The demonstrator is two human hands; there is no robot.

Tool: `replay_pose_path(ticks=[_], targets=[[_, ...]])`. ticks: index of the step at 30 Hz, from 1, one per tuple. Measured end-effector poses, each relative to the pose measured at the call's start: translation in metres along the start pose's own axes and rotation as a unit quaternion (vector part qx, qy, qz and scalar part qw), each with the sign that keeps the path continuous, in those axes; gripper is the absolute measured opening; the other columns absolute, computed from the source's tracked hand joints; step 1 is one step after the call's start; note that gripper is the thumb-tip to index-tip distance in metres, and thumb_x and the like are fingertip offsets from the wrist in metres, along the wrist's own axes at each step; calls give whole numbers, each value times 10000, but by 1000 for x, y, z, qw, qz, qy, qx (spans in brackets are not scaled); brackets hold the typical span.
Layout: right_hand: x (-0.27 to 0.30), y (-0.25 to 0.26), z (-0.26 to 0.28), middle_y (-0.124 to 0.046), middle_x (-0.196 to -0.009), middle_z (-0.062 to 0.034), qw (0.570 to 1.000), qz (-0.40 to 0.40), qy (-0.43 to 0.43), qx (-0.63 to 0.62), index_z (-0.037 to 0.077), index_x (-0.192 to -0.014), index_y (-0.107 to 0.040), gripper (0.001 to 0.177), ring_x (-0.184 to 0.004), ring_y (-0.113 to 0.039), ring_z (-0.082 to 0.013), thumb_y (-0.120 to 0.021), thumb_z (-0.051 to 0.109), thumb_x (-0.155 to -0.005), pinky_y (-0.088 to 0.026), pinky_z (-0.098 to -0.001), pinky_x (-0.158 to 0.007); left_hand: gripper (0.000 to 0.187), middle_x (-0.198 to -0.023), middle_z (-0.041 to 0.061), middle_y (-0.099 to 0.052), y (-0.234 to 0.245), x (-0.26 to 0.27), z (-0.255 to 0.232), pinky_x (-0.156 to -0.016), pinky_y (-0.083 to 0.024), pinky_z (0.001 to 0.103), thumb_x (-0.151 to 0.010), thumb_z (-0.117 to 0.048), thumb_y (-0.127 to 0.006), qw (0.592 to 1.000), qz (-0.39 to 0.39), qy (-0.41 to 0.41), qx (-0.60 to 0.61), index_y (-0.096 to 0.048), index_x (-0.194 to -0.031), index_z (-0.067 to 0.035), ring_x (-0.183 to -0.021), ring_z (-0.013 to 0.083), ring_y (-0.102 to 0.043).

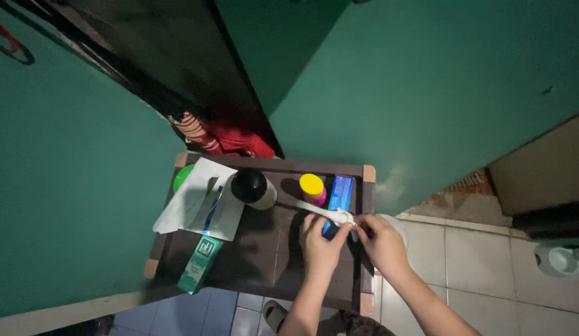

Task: The person picks up various small packets and bottles from a small table and places them into a green wall-mounted basket in the bathroom. They handle items one at a time, including sachets, a pink bottle, and a pump bottle, moving them between the table and the basket.

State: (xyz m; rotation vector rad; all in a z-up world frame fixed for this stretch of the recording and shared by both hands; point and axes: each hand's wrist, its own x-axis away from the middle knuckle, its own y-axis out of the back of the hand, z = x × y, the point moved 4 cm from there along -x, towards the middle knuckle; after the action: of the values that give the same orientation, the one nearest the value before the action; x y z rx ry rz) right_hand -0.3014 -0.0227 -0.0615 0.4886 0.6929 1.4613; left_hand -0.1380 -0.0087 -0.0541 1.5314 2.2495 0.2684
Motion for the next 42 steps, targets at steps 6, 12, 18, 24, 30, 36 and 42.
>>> replay_pose_path(ticks=[6,12,18,24,30,36,42], targets=[[-9,0,-3,-658,-900,-78,998,0,13,56,130,-997,-714,223,-835,-689,-296,-800,159,-794,-542,-424,-706,442,-1156,147,-647,-7,-2,2,-904,-520,429,-710,-289,-917,1000,12,-4,-3,-718,-1008,-31,-1070,341,-647],[-12,16,6,-665,-906,-73,999,7,21,41,150,-1104,-713,358,-824,-678,-299,-811,161,-760,-542,-414,-691,596,-1186,173,-635,-9,-2,3,-928,-515,444,-739,-286,-903,1000,16,8,19,-623,-1198,-29,-1109,368,-637],[-17,24,15,-668,-917,-59,998,53,2,29,166,-1164,-694,424,-768,-674,-261,-808,164,-756,-541,-392,-684,601,-1189,173,-649,-5,-4,1,-942,-516,447,-728,-273,-911,999,32,1,21,-621,-1200,-37,-1118,370,-645],[-16,32,25,-667,-931,-53,996,80,-8,29,182,-1212,-673,491,-728,-647,-252,-824,188,-746,-529,-392,-673,635,-1232,176,-627,-1,-3,-1,-957,-511,437,-713,-270,-920,998,57,6,19,-600,-1204,-28,-1153,372,-631],[-13,37,32,-642,-971,-60,992,103,-9,68,175,-1252,-616,565,-728,-643,-255,-843,230,-737,-539,-397,-663,584,-1265,176,-631,1,0,-5,-986,-515,427,-726,-225,-911,997,68,-33,25,-612,-1187,-26,-1188,371,-632],[-10,38,24,-640,-975,-50,994,100,-5,46,226,-1281,-642,563,-678,-641,-247,-818,234,-747,-546,-389,-639,641,-1292,177,-621,3,3,-3,-994,-502,435,-718,-242,-919,996,77,-31,30,-587,-1222,-28,-1202,379,-612],[-7,33,16,-651,-958,-35,994,94,11,55,142,-1151,-654,448,-671,-628,-234,-828,237,-750,-541,-387,-630,692,-1284,184,-610,0,5,5,-1002,-488,444,-715,-255,-922,996,83,-9,16,-562,-1262,-31,-1208,385,-593]])
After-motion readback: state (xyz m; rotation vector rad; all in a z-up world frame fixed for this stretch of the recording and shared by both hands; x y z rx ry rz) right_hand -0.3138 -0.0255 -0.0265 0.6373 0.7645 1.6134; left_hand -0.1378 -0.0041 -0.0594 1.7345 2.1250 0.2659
